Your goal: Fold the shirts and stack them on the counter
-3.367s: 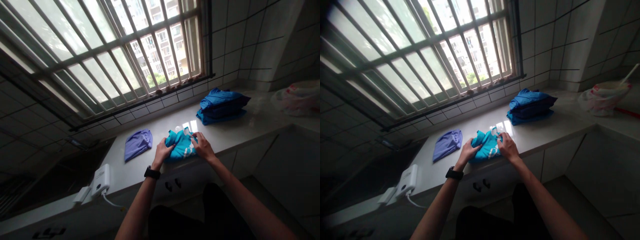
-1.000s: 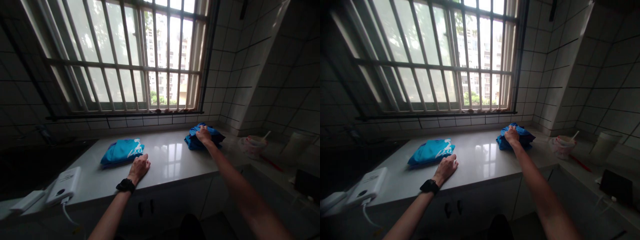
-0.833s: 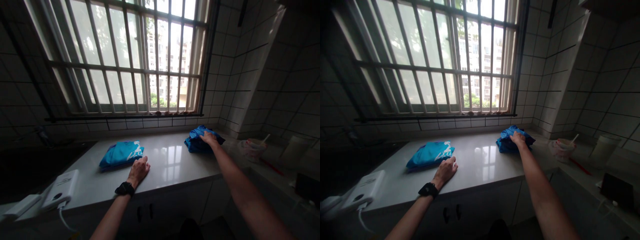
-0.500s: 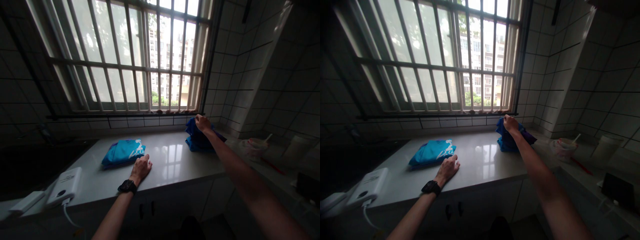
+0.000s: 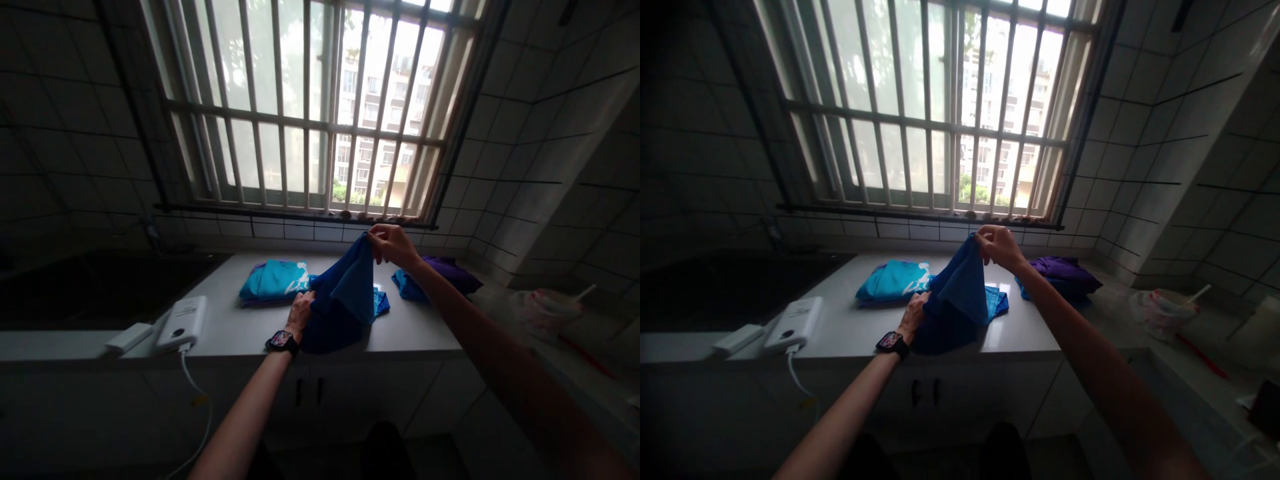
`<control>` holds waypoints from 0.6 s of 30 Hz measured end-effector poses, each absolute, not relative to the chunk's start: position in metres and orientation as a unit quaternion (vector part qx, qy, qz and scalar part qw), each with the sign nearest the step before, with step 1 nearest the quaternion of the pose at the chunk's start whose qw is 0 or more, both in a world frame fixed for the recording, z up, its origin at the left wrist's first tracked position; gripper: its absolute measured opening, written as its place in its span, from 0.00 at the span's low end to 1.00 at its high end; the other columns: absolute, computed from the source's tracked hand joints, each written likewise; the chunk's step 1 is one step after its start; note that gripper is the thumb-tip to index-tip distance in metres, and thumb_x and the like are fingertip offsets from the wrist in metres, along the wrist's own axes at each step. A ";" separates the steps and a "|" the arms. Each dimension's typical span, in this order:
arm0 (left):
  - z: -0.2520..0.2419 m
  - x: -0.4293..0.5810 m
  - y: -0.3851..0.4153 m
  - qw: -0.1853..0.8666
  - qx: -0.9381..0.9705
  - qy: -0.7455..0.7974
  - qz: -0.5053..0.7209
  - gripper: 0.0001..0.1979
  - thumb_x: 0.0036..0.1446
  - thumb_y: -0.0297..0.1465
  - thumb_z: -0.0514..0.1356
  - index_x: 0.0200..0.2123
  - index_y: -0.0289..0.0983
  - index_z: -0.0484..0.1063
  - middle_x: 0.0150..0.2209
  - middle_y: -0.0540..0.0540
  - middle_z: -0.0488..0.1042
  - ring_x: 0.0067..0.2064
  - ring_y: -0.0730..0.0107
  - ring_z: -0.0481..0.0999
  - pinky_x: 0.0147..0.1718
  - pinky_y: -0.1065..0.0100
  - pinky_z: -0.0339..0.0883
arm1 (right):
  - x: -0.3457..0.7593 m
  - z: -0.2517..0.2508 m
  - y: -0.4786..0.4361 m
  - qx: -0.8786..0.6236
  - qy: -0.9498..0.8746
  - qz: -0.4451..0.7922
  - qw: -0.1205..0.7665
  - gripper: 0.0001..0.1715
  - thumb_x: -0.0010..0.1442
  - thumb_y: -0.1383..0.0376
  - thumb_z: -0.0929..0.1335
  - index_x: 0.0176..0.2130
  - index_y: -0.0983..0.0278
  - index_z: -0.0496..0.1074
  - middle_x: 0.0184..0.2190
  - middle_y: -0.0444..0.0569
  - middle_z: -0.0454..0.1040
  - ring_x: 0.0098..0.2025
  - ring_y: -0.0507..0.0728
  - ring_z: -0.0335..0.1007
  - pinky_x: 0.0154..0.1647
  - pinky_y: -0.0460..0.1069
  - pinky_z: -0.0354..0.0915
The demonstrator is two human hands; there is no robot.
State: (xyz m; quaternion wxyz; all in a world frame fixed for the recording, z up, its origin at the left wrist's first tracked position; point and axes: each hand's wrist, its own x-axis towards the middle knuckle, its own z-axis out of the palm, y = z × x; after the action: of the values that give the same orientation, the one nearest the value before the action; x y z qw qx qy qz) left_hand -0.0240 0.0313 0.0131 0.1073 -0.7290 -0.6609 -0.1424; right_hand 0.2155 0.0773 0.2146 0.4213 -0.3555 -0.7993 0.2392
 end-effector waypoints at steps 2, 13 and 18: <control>0.015 -0.023 0.031 0.113 -0.723 -0.667 -0.144 0.16 0.65 0.21 0.50 0.46 0.38 0.75 0.47 0.37 0.78 0.48 0.56 0.76 0.46 0.60 0.63 | 0.226 0.213 0.086 -0.371 -0.756 0.226 0.490 0.17 0.71 0.56 0.61 0.45 0.65 0.71 0.28 0.49 0.78 0.24 0.53 0.74 0.23 0.45 0.66; 0.014 -0.016 0.027 0.143 -0.711 -0.661 -0.189 0.16 0.70 0.35 0.50 0.44 0.34 0.75 0.43 0.36 0.78 0.47 0.53 0.76 0.47 0.57 0.61 | 0.265 0.088 0.119 -0.618 -0.733 0.132 0.253 0.38 0.61 0.63 0.68 0.66 0.69 0.59 0.58 0.67 0.72 0.59 0.66 0.72 0.56 0.55 0.67; 0.012 -0.016 0.028 0.139 -0.732 -0.641 -0.182 0.17 0.67 0.39 0.54 0.47 0.34 0.77 0.44 0.36 0.79 0.47 0.53 0.77 0.47 0.57 0.62 | 0.252 0.047 0.096 -0.569 -0.811 0.137 0.025 0.36 0.61 0.51 0.71 0.62 0.66 0.67 0.54 0.63 0.76 0.57 0.67 0.74 0.53 0.53 0.67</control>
State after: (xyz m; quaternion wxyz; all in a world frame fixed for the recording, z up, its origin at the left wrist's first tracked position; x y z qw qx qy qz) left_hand -0.0161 0.0284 0.0117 0.1393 -0.7323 -0.6412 -0.1821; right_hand 0.2515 0.0961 0.0471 0.0246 -0.5690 -0.8106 0.1366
